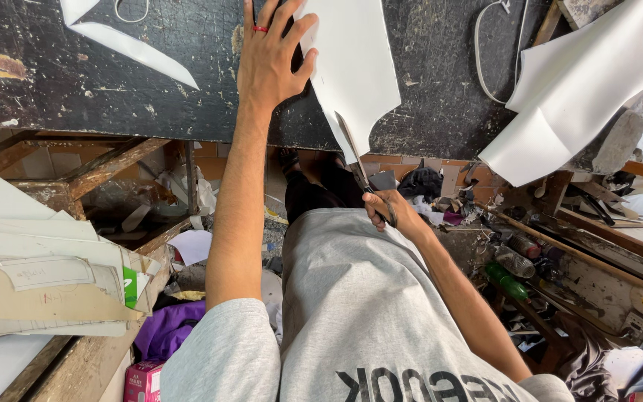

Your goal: The person uses shears to cut a large white fabric sheet along pre-drawn lines on a dark worktable. They reposition the fabric and shears multiple times to follow the pattern and separate cut pieces.

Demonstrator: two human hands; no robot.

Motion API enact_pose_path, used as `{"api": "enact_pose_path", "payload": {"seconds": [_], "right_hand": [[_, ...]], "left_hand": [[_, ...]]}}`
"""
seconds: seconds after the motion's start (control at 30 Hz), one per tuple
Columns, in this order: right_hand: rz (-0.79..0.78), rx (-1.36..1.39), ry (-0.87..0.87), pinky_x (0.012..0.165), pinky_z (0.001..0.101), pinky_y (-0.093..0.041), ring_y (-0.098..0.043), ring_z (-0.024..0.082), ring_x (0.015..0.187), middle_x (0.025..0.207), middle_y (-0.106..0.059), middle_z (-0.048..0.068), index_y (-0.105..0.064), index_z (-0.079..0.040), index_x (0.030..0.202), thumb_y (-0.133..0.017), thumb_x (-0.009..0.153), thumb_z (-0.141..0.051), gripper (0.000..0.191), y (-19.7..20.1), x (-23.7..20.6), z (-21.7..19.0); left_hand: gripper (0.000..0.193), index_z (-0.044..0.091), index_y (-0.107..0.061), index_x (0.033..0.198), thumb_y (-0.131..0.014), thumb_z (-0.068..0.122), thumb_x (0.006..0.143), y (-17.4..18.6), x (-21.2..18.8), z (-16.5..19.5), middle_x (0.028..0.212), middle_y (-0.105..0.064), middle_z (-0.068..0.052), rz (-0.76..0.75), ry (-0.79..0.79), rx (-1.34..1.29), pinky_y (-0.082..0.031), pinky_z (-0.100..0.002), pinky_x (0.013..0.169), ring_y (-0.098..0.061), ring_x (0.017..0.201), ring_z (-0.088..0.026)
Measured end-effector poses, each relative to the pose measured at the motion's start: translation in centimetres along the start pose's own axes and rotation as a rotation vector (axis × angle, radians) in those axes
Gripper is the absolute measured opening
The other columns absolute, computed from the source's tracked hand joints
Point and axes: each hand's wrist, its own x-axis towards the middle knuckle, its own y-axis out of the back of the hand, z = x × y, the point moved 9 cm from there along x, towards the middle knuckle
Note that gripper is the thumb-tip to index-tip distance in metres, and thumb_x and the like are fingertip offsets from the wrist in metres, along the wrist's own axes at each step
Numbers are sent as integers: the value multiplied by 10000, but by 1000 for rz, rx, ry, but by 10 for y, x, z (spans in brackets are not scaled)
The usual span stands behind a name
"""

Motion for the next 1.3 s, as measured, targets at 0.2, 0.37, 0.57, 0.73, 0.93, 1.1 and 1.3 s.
{"api": "enact_pose_path", "payload": {"seconds": [0.2, 0.37, 0.57, 0.73, 0.93, 1.1, 1.3], "right_hand": [[40, 9, -63, 392, 317, -439, -492, 161, 397, 469, -461, 26, -568, -82, 606, -594, 806, -735, 683, 1, -1, 4], [-44, 71, 15, 458, 300, -491, -544, 144, 457, 507, -498, 19, -609, -108, 662, -457, 828, -801, 728, -6, 6, -3], [-42, 141, 55, 461, 295, -473, -500, 133, 472, 532, -472, 2, -561, -131, 658, -475, 867, -775, 682, -11, 17, -10], [-3, 157, -13, 406, 319, -402, -442, 147, 437, 513, -433, 16, -536, -101, 634, -579, 871, -708, 654, -13, 17, -2], [-18, 150, 15, 419, 293, -473, -513, 146, 428, 499, -474, 22, -599, -97, 658, -524, 838, -741, 672, -14, 18, -12], [-47, 262, 86, 467, 267, -489, -534, 112, 495, 556, -507, -8, -590, -134, 695, -487, 875, -770, 669, -16, 25, -28], [-15, 228, 15, 399, 289, -431, -465, 123, 425, 504, -438, -5, -544, -125, 644, -577, 869, -708, 626, -19, 29, -22]], "left_hand": [[484, 226, -572, 1433, -742, 289, 984, -4, -2, -2, 1576, -428, -21, -7, 10, -8, -127, -612, 1275, -283, 1513, -283], [468, 238, -575, 1413, -736, 285, 976, -5, -2, -3, 1587, -429, -4, -26, 27, -1, -131, -615, 1268, -291, 1514, -269], [474, 236, -569, 1425, -726, 285, 981, -6, -2, -4, 1588, -424, -5, -17, 23, 4, -130, -613, 1271, -288, 1517, -273], [485, 229, -563, 1439, -735, 285, 989, -7, -2, -5, 1584, -420, -11, -17, 16, 2, -125, -614, 1277, -280, 1517, -274], [474, 233, -567, 1427, -734, 283, 986, -5, 0, -2, 1593, -420, -11, -17, 5, 16, -99, -609, 1278, -274, 1527, -280], [471, 229, -572, 1438, -719, 282, 994, -4, 2, -1, 1599, -418, -15, -31, 10, 13, -91, -604, 1285, -276, 1532, -280], [458, 227, -577, 1434, -705, 290, 1000, -7, 1, -3, 1596, -414, -14, -38, 14, 9, -87, -610, 1285, -269, 1533, -277]]}}
